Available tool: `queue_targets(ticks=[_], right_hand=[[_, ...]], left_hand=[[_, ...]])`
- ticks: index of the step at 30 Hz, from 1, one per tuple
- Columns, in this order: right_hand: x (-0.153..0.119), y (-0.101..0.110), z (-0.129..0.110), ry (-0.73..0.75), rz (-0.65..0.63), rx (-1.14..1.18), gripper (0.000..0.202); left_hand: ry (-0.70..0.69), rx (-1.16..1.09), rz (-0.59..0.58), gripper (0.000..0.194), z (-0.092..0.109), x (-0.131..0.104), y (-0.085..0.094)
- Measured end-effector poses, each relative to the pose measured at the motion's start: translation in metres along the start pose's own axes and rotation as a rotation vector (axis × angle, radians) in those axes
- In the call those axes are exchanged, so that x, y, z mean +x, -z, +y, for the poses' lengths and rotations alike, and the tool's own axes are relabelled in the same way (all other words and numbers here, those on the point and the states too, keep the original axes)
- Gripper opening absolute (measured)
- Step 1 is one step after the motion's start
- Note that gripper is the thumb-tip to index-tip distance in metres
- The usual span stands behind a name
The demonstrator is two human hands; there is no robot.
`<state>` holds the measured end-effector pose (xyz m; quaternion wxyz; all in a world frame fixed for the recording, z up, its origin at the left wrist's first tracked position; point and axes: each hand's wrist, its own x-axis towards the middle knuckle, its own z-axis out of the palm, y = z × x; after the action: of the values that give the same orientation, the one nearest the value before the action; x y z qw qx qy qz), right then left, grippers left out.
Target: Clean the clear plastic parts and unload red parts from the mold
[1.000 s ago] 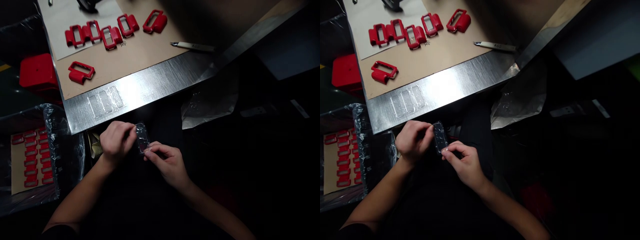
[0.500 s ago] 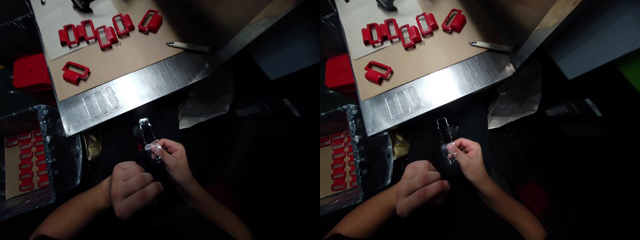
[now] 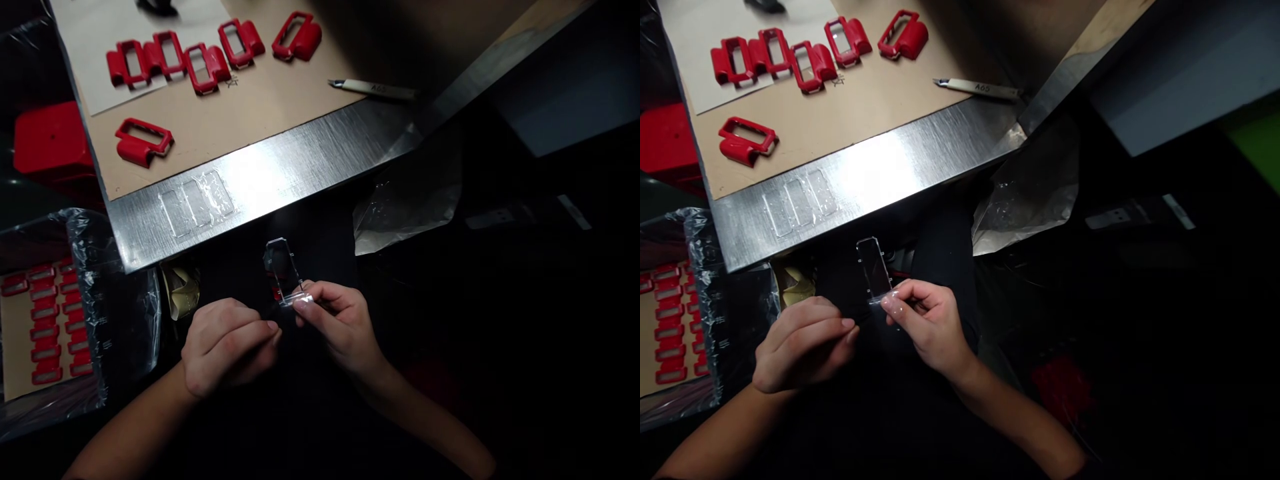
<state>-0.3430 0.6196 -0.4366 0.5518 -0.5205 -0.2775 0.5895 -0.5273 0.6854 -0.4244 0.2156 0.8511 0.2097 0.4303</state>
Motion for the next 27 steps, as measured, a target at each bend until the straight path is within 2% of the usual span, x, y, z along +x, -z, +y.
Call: queue_targets(ticks=[7,27], right_hand=[[-0.0002,-0.0006,0.0004,-0.020,-0.008,0.035,0.022],[0.0008,0.0009,0.0024,-0.064,-0.015,0.055,0.026]], left_hand=[[0.021,-0.017,0.037,0.029,-0.0044,-0.0035,-0.0001],[0.075,0.013,0.079,0.026,-0.0095,-0.0030,-0.0056]])
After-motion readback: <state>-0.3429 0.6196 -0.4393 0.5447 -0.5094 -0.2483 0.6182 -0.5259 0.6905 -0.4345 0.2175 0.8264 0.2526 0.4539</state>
